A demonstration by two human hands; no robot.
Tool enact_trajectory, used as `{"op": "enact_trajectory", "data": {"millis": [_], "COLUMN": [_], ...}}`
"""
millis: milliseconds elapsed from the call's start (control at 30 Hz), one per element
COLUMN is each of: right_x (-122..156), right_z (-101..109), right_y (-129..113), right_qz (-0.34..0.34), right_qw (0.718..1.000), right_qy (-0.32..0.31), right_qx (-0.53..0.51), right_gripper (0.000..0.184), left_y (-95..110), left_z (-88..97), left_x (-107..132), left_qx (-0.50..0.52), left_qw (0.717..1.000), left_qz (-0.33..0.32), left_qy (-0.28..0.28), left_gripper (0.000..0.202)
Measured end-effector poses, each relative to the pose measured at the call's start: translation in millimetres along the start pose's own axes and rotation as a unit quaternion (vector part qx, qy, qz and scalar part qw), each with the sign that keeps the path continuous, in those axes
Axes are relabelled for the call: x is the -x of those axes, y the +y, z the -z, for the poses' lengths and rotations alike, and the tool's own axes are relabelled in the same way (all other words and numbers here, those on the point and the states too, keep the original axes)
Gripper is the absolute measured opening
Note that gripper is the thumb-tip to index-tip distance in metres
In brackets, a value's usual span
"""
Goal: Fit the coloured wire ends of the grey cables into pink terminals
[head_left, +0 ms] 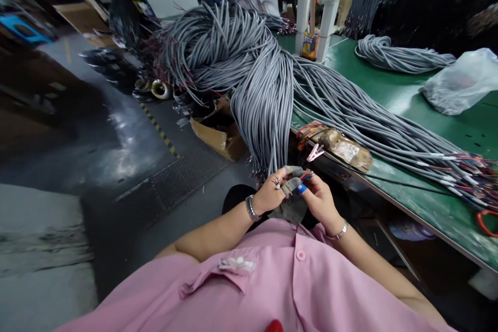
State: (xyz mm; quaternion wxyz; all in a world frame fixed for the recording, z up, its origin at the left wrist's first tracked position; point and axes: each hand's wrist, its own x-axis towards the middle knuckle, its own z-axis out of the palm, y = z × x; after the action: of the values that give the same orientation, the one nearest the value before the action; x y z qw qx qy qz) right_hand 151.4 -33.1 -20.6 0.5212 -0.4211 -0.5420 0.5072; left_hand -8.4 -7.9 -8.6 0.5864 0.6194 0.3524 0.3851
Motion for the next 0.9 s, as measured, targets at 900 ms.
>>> {"op": "enact_trajectory", "data": {"millis": [900], "right_x": [-22], "right_z": [-2], "right_y": [3], "right_qz": [-0.073], "right_qw": [0.990], "right_qy": [0.104], "right_qx": [-0.060], "right_gripper": [0.023], "left_y": [-2], "left_z": [6.9], "left_x": [-12], "left_qx": [0.053], "left_qw": [0.989], "left_qz": [0.085], "left_qy": [0.107], "left_gripper": [0.031]}}
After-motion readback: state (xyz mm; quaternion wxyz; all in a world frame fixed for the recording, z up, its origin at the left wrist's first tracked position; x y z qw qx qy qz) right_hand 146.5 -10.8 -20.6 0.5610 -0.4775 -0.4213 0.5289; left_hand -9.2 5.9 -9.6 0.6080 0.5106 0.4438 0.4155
